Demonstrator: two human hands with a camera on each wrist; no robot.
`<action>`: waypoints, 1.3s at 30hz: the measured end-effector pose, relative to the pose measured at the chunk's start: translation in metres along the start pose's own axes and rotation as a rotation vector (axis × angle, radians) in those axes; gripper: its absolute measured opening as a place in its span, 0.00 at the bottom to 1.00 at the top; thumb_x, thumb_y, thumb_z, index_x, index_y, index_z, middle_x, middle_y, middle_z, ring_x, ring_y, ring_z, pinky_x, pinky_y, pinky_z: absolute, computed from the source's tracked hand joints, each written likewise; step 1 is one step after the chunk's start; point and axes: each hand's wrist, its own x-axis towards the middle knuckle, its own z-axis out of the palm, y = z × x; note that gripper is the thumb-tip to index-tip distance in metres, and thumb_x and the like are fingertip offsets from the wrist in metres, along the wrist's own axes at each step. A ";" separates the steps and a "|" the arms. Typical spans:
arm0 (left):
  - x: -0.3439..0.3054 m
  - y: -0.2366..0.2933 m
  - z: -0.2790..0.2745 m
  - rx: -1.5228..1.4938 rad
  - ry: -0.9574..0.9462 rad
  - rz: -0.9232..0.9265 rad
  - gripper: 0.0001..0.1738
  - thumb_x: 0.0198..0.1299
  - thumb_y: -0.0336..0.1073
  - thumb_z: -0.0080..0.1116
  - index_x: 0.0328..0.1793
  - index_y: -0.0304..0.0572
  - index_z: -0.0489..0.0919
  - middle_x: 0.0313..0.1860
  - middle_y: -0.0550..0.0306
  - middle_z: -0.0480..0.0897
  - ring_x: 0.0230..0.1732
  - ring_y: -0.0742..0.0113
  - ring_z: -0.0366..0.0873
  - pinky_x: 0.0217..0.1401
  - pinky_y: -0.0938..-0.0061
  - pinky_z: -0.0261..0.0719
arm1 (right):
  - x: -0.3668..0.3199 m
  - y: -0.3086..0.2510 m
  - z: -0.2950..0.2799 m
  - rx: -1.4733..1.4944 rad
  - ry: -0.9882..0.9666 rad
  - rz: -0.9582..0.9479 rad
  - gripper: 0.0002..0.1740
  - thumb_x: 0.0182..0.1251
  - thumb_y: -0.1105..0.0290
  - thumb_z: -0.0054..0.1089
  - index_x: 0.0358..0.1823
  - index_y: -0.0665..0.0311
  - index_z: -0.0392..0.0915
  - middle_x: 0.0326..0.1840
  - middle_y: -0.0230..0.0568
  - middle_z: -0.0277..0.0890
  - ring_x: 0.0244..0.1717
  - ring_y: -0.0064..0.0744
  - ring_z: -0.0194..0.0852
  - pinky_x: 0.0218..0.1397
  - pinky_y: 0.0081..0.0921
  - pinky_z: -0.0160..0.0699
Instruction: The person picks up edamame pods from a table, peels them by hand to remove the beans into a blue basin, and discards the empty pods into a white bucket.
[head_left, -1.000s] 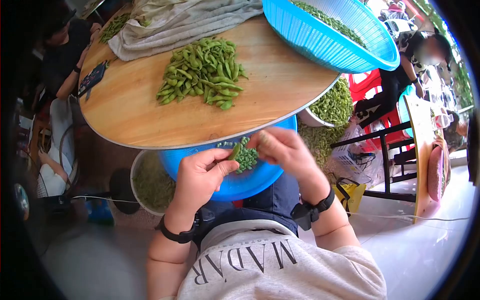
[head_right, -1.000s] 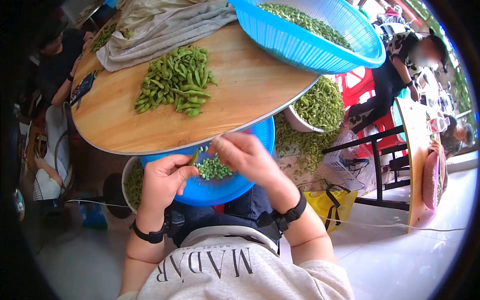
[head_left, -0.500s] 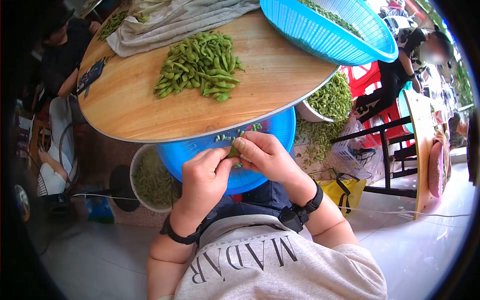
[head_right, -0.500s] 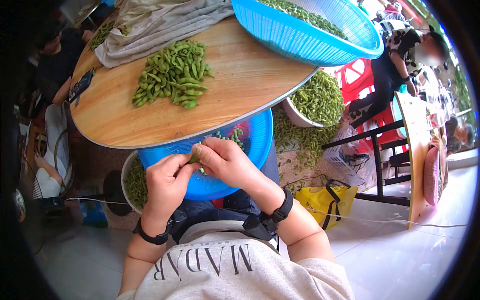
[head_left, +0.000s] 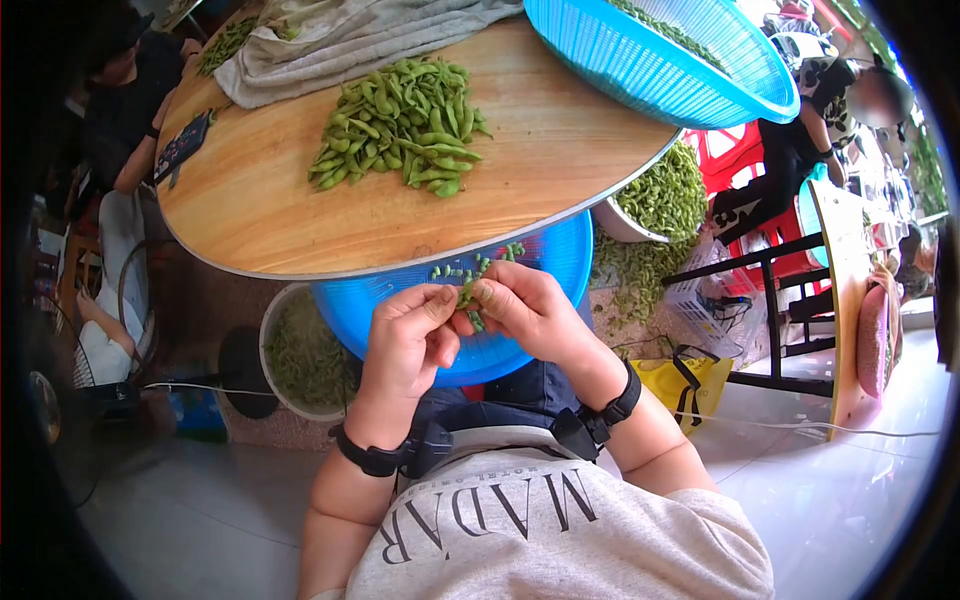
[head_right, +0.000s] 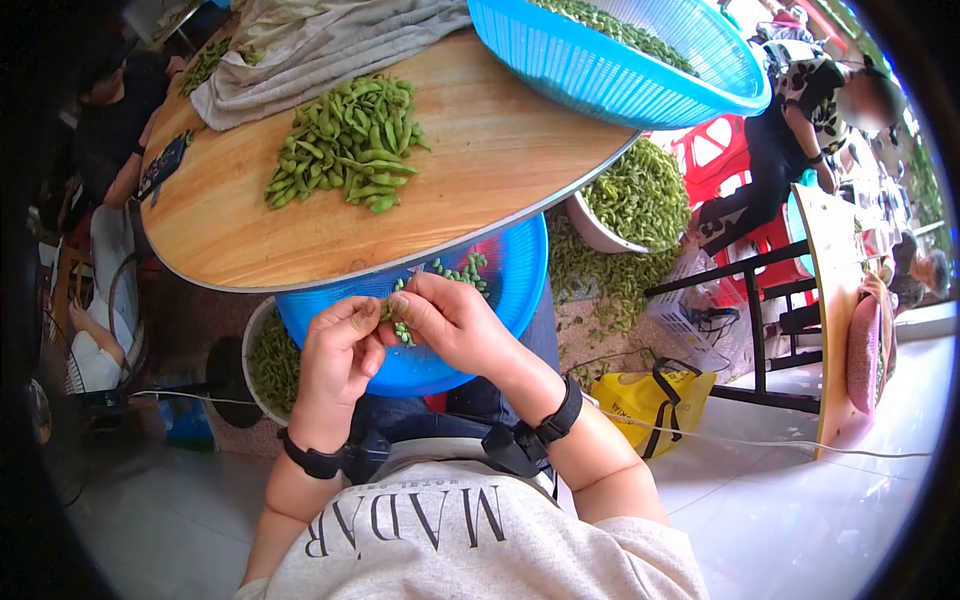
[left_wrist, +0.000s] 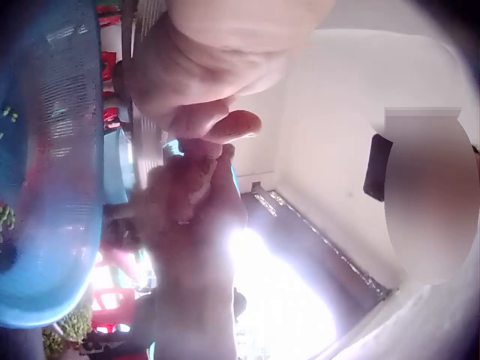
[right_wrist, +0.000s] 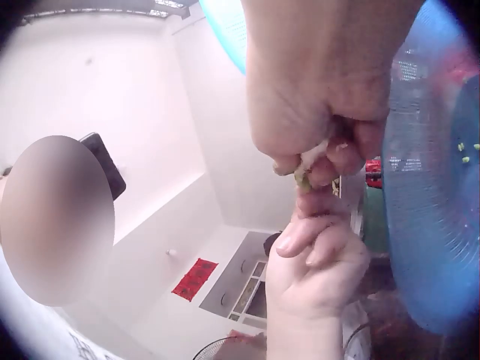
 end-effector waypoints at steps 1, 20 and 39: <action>0.002 0.001 -0.004 -0.034 -0.029 -0.039 0.12 0.62 0.36 0.51 0.33 0.34 0.77 0.21 0.54 0.78 0.09 0.76 0.67 0.11 0.86 0.60 | -0.001 0.000 -0.001 0.009 -0.020 -0.004 0.15 0.69 0.62 0.49 0.29 0.66 0.71 0.18 0.27 0.65 0.21 0.15 0.60 0.24 0.17 0.61; -0.006 -0.021 -0.006 0.757 0.154 0.279 0.06 0.60 0.29 0.54 0.31 0.34 0.75 0.18 0.59 0.76 0.12 0.80 0.68 0.12 0.84 0.63 | 0.010 0.025 -0.010 -0.759 0.047 -0.218 0.10 0.44 0.71 0.60 0.31 0.63 0.78 0.24 0.47 0.71 0.28 0.52 0.73 0.29 0.39 0.73; 0.006 -0.020 0.000 0.849 0.050 0.358 0.07 0.61 0.29 0.51 0.32 0.32 0.75 0.20 0.56 0.78 0.15 0.74 0.75 0.16 0.80 0.68 | 0.020 0.020 -0.020 -0.180 -0.092 0.165 0.13 0.50 0.72 0.64 0.37 0.68 0.74 0.29 0.36 0.74 0.31 0.21 0.71 0.33 0.20 0.72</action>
